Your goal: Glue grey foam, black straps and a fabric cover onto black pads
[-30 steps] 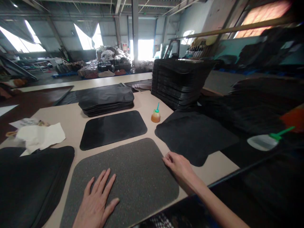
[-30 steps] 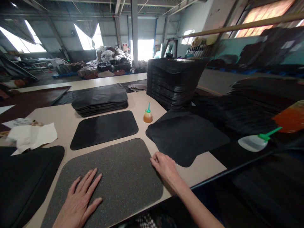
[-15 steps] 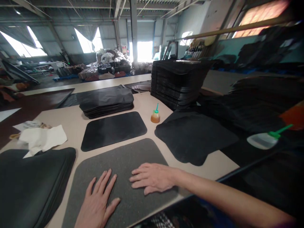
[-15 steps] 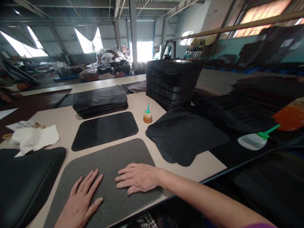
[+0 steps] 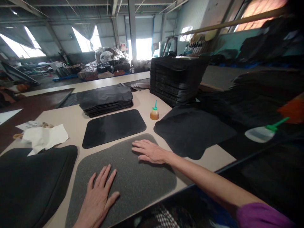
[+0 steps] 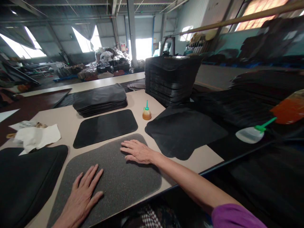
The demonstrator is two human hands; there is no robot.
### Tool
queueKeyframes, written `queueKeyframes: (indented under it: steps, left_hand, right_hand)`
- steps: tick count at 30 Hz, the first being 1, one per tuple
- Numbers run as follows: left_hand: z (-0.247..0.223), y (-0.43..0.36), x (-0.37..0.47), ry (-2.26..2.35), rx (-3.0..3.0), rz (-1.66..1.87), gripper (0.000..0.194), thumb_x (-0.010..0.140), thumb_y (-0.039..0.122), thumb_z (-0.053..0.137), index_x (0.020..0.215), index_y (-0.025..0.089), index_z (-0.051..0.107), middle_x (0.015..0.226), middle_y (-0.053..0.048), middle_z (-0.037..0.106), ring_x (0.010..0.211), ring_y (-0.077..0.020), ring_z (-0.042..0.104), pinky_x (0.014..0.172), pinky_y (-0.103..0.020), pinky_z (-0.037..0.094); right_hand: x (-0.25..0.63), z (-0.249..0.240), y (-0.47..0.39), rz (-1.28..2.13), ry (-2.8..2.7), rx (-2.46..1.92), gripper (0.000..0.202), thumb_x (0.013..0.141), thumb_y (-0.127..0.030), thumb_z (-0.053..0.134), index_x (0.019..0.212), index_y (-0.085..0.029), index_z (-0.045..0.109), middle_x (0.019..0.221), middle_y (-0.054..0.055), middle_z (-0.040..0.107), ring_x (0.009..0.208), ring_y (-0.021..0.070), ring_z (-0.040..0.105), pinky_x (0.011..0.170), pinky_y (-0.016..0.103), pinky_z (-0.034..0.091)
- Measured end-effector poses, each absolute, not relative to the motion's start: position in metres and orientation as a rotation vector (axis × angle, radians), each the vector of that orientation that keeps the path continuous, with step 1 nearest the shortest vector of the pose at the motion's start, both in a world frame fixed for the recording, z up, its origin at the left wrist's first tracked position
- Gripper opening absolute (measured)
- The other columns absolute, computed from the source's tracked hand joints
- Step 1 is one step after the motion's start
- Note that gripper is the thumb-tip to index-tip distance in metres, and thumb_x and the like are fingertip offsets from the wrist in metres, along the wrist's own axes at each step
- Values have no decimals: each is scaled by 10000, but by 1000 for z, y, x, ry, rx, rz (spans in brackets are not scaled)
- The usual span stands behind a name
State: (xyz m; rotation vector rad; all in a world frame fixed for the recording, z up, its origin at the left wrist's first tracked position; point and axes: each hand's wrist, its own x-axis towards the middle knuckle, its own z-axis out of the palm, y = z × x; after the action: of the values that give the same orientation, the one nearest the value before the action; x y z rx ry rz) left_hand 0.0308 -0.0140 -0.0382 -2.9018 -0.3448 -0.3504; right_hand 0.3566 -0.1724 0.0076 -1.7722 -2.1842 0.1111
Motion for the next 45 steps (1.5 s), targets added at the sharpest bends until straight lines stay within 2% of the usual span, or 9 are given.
queueKeyframes:
  steps: [4, 7, 10, 16, 25, 32, 38, 42, 45]
  left_hand:
    - [-21, -9, 40, -430, -2952, -351, 624, 1032, 472, 391, 1604, 258, 266, 1685, -105, 193, 1527, -307, 243, 1191, -543, 216]
    - [2, 8, 67, -406, -3024, -322, 620, 1052, 485, 315, 1606, 215, 250, 1681, -119, 204, 1532, -297, 232, 1216, -549, 181]
    - [14, 29, 105, -421, -3131, -242, 622, 1066, 500, 257, 1607, 197, 228, 1665, -125, 254, 1524, -277, 257, 1214, -530, 213]
    - [-5, 35, 147, -304, -3226, -137, 628, 1066, 538, 252, 1592, 196, 268, 1649, -126, 297, 1518, -254, 270, 1201, -495, 249]
    - [-21, 23, 143, -297, -3106, -222, 675, 1031, 622, 298, 1593, 247, 296, 1664, -113, 252, 1533, -269, 235, 1225, -526, 148]
    - [-19, 19, 139, -349, -3091, -182, 680, 1032, 618, 294, 1592, 233, 300, 1668, -108, 236, 1534, -264, 239, 1216, -517, 193]
    - [-32, 9, 121, -386, -3027, -285, 675, 1037, 574, 299, 1595, 195, 297, 1668, -129, 224, 1533, -289, 239, 1212, -542, 197]
    - [-38, 12, 120, -273, -3010, -246, 640, 1052, 499, 239, 1581, 150, 327, 1670, -141, 205, 1534, -301, 233, 1196, -551, 229]
    - [-35, 11, 122, -313, -2993, -247, 644, 1052, 517, 261, 1582, 157, 323, 1669, -133, 215, 1530, -288, 248, 1198, -536, 240]
  right_hand:
    - [359, 13, -187, 39, -2079, -1855, 483, 1097, -435, 374, 1462, -154, 520, 1565, 122, 427, 1477, 217, 321, 1214, 421, 262]
    - [366, 15, -181, -25, -2021, -1970, 509, 1092, -452, 382, 1448, -119, 528, 1560, 156, 419, 1463, 258, 336, 1197, 446, 281]
    - [369, 13, -161, -49, -2005, -2068, 545, 1081, -499, 394, 1491, -150, 478, 1590, 145, 373, 1471, 292, 312, 1182, 475, 286]
    - [356, -1, -140, -69, -2007, -2139, 592, 1070, -542, 397, 1517, -157, 443, 1571, 156, 405, 1448, 291, 358, 1160, 453, 306]
    - [350, -23, -151, -156, -1892, -2177, 703, 1046, -593, 397, 1568, -124, 358, 1617, 169, 306, 1508, 287, 264, 1229, 504, 181]
    - [350, -22, -156, -128, -1831, -2242, 726, 1050, -605, 351, 1562, -90, 357, 1614, 183, 303, 1511, 282, 262, 1243, 509, 162]
    - [270, -7, -161, -159, -1653, -2266, 797, 1030, -633, 378, 1536, -17, 371, 1620, 228, 255, 1526, 334, 191, 1244, 506, 174]
    - [218, -12, -156, -68, -1591, -2197, 772, 1036, -629, 362, 1561, -64, 338, 1622, 188, 288, 1526, 346, 181, 1242, 514, 196]
    - [215, -17, -172, -27, -1504, -2275, 732, 1044, -596, 377, 1555, -72, 357, 1620, 194, 290, 1524, 355, 182, 1235, 535, 204]
